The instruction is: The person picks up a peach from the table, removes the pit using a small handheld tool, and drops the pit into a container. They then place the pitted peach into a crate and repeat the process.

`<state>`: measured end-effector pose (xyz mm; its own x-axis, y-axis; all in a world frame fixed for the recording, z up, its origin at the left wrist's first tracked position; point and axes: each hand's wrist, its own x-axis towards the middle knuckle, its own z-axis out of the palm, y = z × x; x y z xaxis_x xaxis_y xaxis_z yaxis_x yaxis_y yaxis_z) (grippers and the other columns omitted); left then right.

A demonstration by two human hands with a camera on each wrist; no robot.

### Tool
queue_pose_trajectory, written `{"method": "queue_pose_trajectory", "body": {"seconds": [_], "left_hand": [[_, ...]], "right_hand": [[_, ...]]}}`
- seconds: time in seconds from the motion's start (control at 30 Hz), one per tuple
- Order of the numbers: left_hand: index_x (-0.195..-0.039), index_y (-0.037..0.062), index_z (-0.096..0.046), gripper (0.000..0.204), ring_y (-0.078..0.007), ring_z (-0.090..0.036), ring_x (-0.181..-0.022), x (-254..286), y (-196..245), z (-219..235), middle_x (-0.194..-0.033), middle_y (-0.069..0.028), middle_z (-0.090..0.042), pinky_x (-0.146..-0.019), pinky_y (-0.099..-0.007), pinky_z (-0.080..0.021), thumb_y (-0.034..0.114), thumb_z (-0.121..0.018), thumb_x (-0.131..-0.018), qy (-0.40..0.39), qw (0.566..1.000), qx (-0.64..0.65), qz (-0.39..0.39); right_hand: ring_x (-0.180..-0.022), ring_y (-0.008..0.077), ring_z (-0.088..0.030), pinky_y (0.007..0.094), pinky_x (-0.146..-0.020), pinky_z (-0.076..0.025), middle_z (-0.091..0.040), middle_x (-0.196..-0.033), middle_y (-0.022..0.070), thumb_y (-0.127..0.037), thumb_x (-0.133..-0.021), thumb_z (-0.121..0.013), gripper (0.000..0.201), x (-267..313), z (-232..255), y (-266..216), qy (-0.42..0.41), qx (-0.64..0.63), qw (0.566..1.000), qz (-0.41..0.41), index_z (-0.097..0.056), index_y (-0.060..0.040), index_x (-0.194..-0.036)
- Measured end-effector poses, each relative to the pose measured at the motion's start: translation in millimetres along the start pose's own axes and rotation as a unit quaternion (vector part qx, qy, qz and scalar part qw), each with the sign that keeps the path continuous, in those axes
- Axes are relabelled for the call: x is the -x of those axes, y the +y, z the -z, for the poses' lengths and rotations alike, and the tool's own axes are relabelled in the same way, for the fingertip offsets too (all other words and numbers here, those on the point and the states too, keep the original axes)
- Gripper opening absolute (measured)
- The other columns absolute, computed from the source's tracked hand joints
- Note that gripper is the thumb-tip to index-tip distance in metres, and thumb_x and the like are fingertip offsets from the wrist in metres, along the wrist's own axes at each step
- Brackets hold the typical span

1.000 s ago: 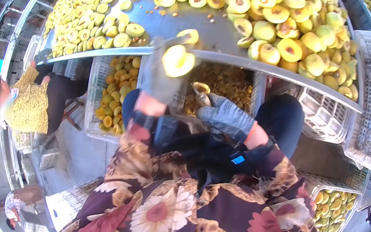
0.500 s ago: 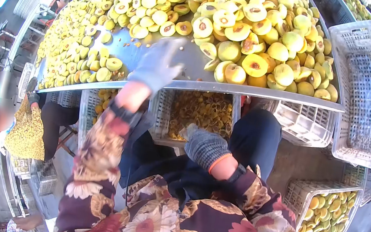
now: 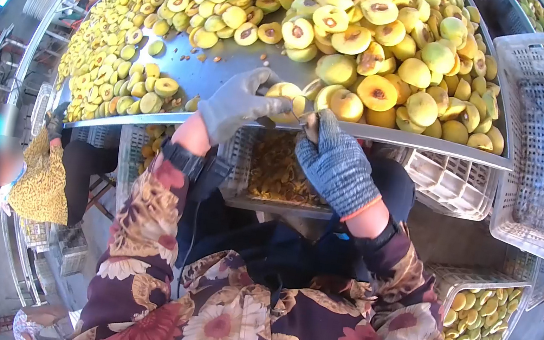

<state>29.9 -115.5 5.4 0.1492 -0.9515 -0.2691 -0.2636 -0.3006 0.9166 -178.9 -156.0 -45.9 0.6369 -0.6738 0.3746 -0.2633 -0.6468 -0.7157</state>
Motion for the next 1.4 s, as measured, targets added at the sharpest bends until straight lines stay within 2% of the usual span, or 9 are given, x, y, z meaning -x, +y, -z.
{"method": "queue_pose_trajectory", "body": {"seconds": [0.3,0.37,0.47,0.57,0.6,0.7,0.73,1.03,1.4], "left_hand": [[-0.130,0.0032,-0.047,0.063,-0.0166,-0.057,-0.104,84,-61,-40,-0.113,-0.0073,-0.059,-0.091,-0.0301,-0.047,0.054,-0.049,-0.092,0.095,0.887,0.436,-0.118],[-0.131,0.0031,-0.046,0.064,-0.0183,-0.056,-0.106,85,-73,-33,-0.117,-0.0089,-0.057,-0.093,-0.0313,-0.047,0.056,-0.041,-0.095,0.094,0.896,0.425,-0.094],[-0.128,0.0006,-0.046,0.053,-0.0201,-0.056,-0.107,99,-66,-33,-0.115,-0.0109,-0.057,-0.095,-0.0340,-0.046,0.044,-0.035,-0.100,0.099,0.871,0.452,-0.163],[-0.124,-0.0013,-0.048,0.033,-0.0231,-0.059,-0.106,92,-97,-31,-0.113,-0.0118,-0.059,-0.093,-0.0359,-0.047,0.010,-0.055,-0.093,0.184,0.931,0.252,-0.188],[-0.122,-0.0015,-0.049,0.035,-0.0247,-0.060,-0.104,94,-99,-31,-0.112,-0.0122,-0.059,-0.091,-0.0360,-0.048,0.007,-0.059,-0.090,0.209,0.936,0.176,-0.222],[-0.120,-0.0014,-0.050,0.038,-0.0297,-0.061,-0.098,113,-81,-25,-0.109,-0.0141,-0.061,-0.087,-0.0362,-0.049,0.008,-0.064,-0.086,0.262,0.933,-0.022,-0.244],[-0.120,-0.0013,-0.051,0.039,-0.0313,-0.062,-0.096,120,-71,-23,-0.107,-0.0149,-0.062,-0.085,-0.0363,-0.049,0.011,-0.065,-0.085,0.274,0.928,-0.083,-0.237],[-0.110,0.0014,-0.055,0.035,-0.0297,-0.064,-0.089,110,-74,-35,-0.098,-0.0163,-0.064,-0.079,-0.0341,-0.050,0.021,-0.067,-0.083,0.383,0.878,-0.158,-0.239],[-0.097,-0.0005,-0.061,0.049,-0.0158,-0.064,-0.074,92,-73,-40,-0.086,-0.0090,-0.068,-0.071,-0.0289,-0.053,0.034,-0.027,-0.103,0.323,0.860,0.366,-0.150]], "right_hand": [[-0.090,0.0473,-0.058,0.0475,-0.077,-0.048,-0.060,-0.093,0.0281,-0.024,-0.081,-0.065,0.044,17,-45,-71,-0.156,-0.146,0.969,-0.121,-0.049,0.0023,-0.112],[-0.064,0.0317,-0.059,0.0374,-0.058,-0.048,-0.061,-0.079,0.0155,-0.020,-0.084,-0.063,0.036,24,-55,-69,-0.161,-0.234,0.947,-0.146,-0.051,-0.0008,-0.112],[-0.045,0.0064,-0.043,0.0232,-0.039,-0.034,-0.051,-0.064,-0.0024,-0.016,-0.089,-0.058,0.025,11,-31,-93,-0.233,-0.476,0.774,-0.346,-0.054,-0.0055,-0.110],[-0.044,0.0064,-0.042,0.0229,-0.038,-0.033,-0.049,-0.063,-0.0026,-0.017,-0.089,-0.058,0.023,7,-29,-103,-0.255,-0.425,0.782,-0.377,-0.054,-0.0069,-0.109],[-0.048,0.0188,-0.052,0.0311,-0.045,-0.043,-0.054,-0.066,0.0051,-0.019,-0.089,-0.057,0.024,6,-28,-100,-0.286,-0.400,0.792,-0.363,-0.054,-0.0047,-0.107],[-0.068,0.0317,-0.060,0.0380,-0.062,-0.050,-0.060,-0.079,0.0152,-0.016,-0.085,-0.060,0.031,18,-55,-76,-0.138,-0.025,0.990,0.015,-0.051,-0.0003,-0.111],[-0.087,0.0427,-0.058,0.0439,-0.077,-0.047,-0.059,-0.090,0.0230,-0.017,-0.083,-0.059,0.032,14,-53,-82,-0.186,-0.047,0.978,-0.088,-0.051,0.0017,-0.108],[-0.087,0.0438,-0.060,0.0483,-0.077,-0.048,-0.058,-0.095,0.0267,-0.024,-0.086,-0.057,0.034,13,-58,-93,-0.234,0.016,0.970,-0.068,-0.050,-0.0004,-0.109],[-0.085,0.0400,-0.059,0.0457,-0.073,-0.048,-0.059,-0.089,0.0232,-0.021,-0.084,-0.058,0.028,0,-43,-104,-0.346,-0.120,0.916,-0.166,-0.054,0.0016,-0.101]]}}
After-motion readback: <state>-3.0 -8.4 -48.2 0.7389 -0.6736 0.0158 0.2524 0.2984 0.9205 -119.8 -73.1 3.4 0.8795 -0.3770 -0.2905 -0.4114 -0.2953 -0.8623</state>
